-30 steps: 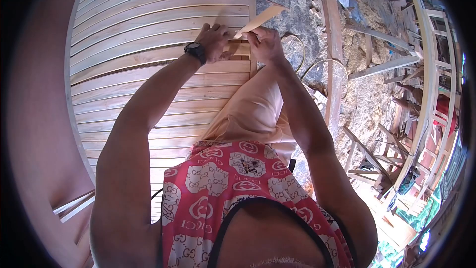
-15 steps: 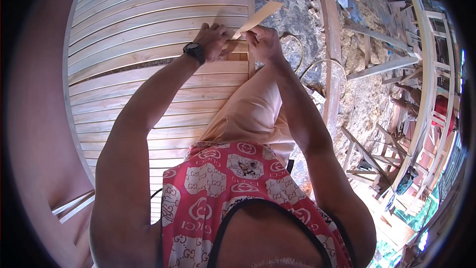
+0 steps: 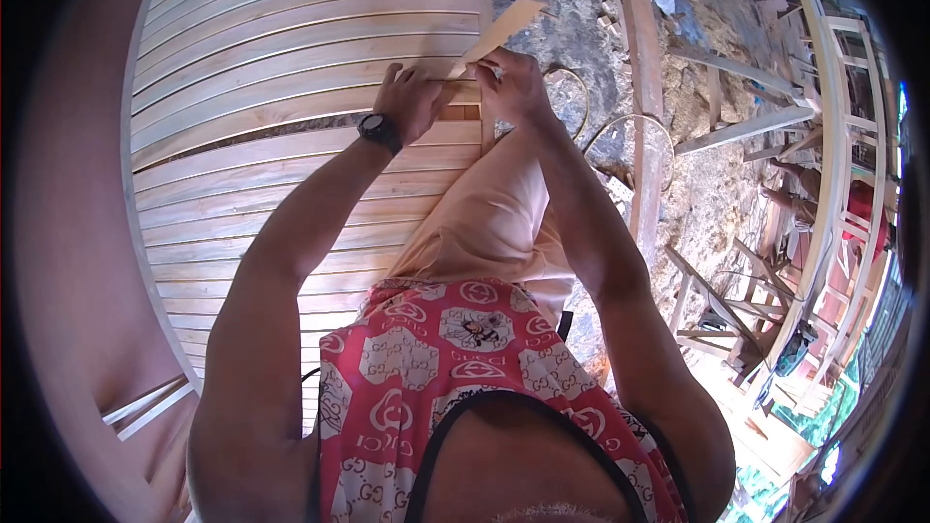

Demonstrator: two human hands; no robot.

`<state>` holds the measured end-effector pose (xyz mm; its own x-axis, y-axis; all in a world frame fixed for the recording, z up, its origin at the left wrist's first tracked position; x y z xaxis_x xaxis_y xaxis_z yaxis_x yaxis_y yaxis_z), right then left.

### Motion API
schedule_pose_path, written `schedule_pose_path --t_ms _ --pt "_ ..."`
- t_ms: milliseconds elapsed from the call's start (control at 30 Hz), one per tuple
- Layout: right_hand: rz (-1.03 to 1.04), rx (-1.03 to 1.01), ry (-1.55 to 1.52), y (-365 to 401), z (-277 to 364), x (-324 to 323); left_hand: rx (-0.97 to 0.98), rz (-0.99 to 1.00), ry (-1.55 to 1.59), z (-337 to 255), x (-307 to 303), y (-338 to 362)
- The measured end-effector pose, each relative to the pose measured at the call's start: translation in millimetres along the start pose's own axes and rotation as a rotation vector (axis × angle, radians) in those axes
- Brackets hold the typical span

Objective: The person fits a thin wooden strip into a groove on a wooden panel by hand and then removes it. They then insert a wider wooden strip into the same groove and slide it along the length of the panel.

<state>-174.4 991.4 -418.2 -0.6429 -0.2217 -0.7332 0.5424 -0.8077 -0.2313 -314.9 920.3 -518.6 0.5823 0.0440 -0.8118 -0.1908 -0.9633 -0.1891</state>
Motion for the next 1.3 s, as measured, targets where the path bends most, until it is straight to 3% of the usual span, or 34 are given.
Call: schedule_pose_path --t_ms 67,133,200,267,400,467,533,1300 --pt "0.111 0.029 0.169 -3 -4 1 0.032 -0.045 -0.057 -2 2 6" --pt "0.076 0.062 0.151 -7 2 -9 0.052 -0.086 -0.111 -8 1 14" --pt "0.061 0.1 0.129 -4 11 -20 0.007 -0.04 -0.109 -10 0 15" --pt "-0.062 -0.058 0.044 -3 35 -38 -0.014 0.046 -0.096 -13 -10 14" --pt "0.076 -0.002 0.072 26 34 -20 0.041 0.166 -0.091 -14 -17 14" --pt "0.075 -0.009 0.066 34 22 -11 0.078 0.187 -0.084 -16 -19 12" --pt "0.03 0.04 0.12 41 15 -9 -0.001 0.33 -0.099 -12 -9 12" --pt "-0.023 -0.031 0.135 44 13 -6 0.089 0.221 -0.108 -16 -9 9"
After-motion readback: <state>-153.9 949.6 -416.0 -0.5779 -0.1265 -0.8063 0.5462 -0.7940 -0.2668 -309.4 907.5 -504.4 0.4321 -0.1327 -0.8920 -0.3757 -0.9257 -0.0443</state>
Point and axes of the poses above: each hand's wrist, its own y-axis away from the middle knuckle, its own x-axis out of the palm, z = x × y, the point moved 7 cm from there along -y, towards the middle knuckle, and after that the axes turned 11 degrees about y, right-handed, at the moved point
